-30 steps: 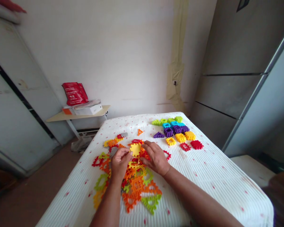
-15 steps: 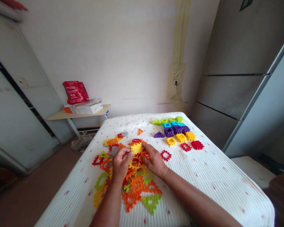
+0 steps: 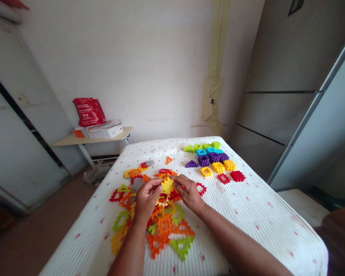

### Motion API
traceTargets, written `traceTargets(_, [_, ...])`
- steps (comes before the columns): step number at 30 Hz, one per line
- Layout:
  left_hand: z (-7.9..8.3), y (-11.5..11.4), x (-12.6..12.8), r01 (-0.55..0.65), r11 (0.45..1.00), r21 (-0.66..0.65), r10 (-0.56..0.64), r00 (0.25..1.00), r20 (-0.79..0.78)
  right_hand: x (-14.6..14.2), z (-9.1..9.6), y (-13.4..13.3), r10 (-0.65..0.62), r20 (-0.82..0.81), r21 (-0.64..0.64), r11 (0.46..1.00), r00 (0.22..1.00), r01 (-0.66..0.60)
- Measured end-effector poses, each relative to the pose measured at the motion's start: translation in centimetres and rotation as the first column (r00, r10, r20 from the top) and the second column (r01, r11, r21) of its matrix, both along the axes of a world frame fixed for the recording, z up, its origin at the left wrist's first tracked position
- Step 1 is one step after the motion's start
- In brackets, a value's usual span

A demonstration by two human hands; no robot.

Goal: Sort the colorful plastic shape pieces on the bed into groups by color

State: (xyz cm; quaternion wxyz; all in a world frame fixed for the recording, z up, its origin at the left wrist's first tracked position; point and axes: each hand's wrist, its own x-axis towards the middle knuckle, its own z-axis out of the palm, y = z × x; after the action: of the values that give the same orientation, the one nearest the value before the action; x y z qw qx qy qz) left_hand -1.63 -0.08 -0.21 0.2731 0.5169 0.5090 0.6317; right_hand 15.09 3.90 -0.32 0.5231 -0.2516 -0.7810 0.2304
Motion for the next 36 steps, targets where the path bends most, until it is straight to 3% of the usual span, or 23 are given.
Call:
traceTargets(9, [-0.5, 0.3, 0.1, -0.058, 0.998, -0.031, 0.061, 0.989, 0.133, -0.1, 0.3, -1.1, -0.235, 0.262, 0.294, 0.943, 0.936, 0.155])
traceTargets(14, [-0.4, 0.3, 0.3, -0.033, 0.999, -0.040, 0.038, 0.993, 0.112, -0.4, 0.0, -1.0, -0.255, 0.258, 0.248, 0.950, 0.932, 0.191])
traceTargets(18, [-0.1, 0.1, -0.2, -0.094, 0.996, 0.003, 0.094, 0.994, 0.058, 2.6, 1.1, 1.3, -0.350, 0.146, 0.240, 0.920, 0.925, 0.310])
traceTargets(21, [-0.3, 0.1, -0.8, -0.178, 0.984, 0.022, 0.177, 0.984, 0.030, 8.1, 2.4, 4.2, -0.606, 0.106, 0.194, 0.791, 0.789, 0.581])
traceTargets(24, [-0.5, 0.2, -1.0, -0.226, 0.974, 0.031, 0.225, 0.974, 0.028, 14.4, 2.8, 6.9, -0.829, 0.258, 0.145, 0.541, 0.496, 0.829])
traceTargets(26, [-0.6, 0.2, -0.9, -0.234, 0.971, 0.040, 0.234, 0.972, 0.016, 17.7, 2.4, 7.9, -0.842, 0.417, 0.145, 0.434, 0.343, 0.889])
traceTargets(28, [-0.5, 0.1, -0.7, -0.238, 0.970, 0.045, 0.238, 0.971, 0.000, 19.4, 1.8, 8.4, -0.804, 0.540, 0.154, 0.385, 0.249, 0.910])
traceTargets(30, [-0.3, 0.0, -0.6, -0.240, 0.970, 0.043, 0.240, 0.971, -0.006, 19.9, 1.4, 8.6, -0.750, 0.634, 0.166, 0.369, 0.188, 0.915])
traceTargets(36, [-0.6, 0.0, -1.0, -0.242, 0.970, 0.021, 0.242, 0.970, 0.003, 18.7, 1.0, 8.8, -0.678, 0.730, 0.205, 0.335, 0.084, 0.920])
